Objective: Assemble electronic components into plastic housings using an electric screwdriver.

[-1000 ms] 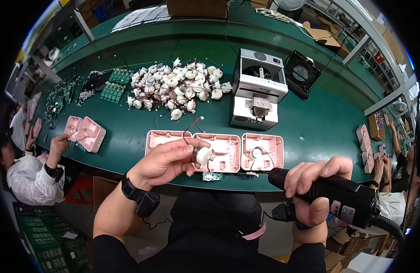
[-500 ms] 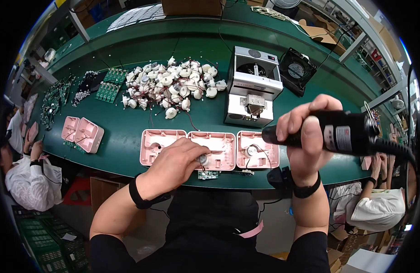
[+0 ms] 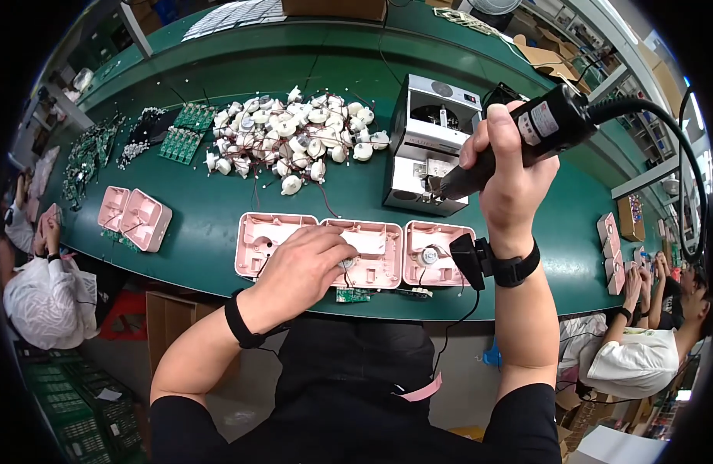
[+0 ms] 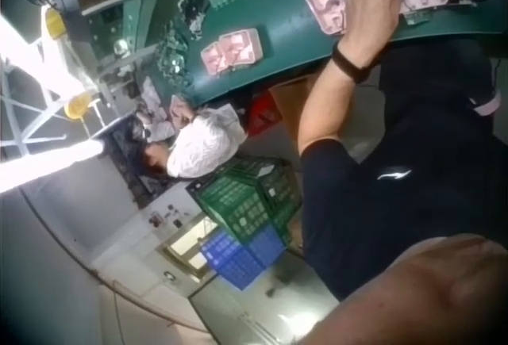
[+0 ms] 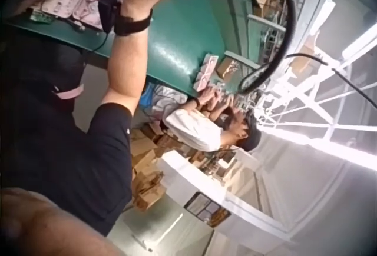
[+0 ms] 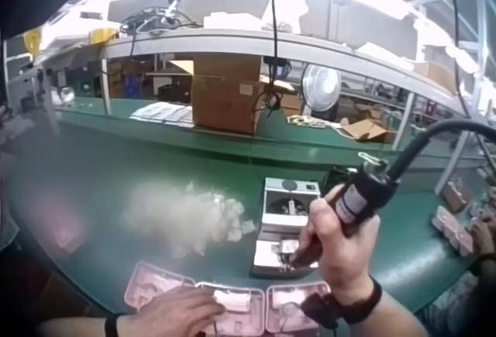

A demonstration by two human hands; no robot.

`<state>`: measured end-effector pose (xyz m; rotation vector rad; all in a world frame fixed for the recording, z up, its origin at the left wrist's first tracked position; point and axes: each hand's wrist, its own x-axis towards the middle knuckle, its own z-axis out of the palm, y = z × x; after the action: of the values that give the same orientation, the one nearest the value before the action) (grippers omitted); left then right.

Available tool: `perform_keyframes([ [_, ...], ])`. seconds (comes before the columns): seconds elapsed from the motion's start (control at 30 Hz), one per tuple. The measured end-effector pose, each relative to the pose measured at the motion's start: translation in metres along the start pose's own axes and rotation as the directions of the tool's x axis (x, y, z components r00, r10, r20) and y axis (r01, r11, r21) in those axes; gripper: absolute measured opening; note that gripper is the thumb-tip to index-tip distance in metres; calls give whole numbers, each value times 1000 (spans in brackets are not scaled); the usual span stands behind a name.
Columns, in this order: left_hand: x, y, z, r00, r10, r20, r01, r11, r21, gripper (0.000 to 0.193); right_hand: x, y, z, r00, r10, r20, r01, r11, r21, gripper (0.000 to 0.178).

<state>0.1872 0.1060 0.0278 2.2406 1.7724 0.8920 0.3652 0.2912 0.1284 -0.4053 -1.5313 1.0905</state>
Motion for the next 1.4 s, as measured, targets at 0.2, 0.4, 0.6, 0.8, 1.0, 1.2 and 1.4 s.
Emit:
perform_keyframes([
  [0.2, -3, 1, 2, 998, -36, 48, 35, 999, 19, 26, -26, -25, 4, 998, 47, 33, -51, 990, 131, 22],
  [0.4, -5, -6, 6, 999, -38, 33, 37, 999, 32, 32, -65, -32, 17, 979, 98, 180, -152, 937, 316, 32],
  [0.6, -2, -3, 10, 998, -68, -10, 68, 998, 10, 42, -80, -6, 39, 971, 148, 188, -191, 953, 237, 37],
  [0.8, -2, -5, 11, 998, -54, -29, 54, 999, 8, 41, -84, 10, 51, 963, 133, 233, -173, 972, 161, 36],
  [1.0, -4, -10, 15, 997, -50, -50, 50, 999, -8, 38, -90, 17, 58, 939, 168, 301, -221, 963, 155, 35],
  [1.2, -3, -11, 18, 997, -35, -69, 35, 999, -12, 38, -95, 25, 60, 931, 97, 353, -100, 995, -10, 35],
  [1.4, -5, -12, 9, 997, -73, -24, 72, 997, -39, 45, -77, 4, 53, 970, 129, 205, -156, 981, 120, 32],
])
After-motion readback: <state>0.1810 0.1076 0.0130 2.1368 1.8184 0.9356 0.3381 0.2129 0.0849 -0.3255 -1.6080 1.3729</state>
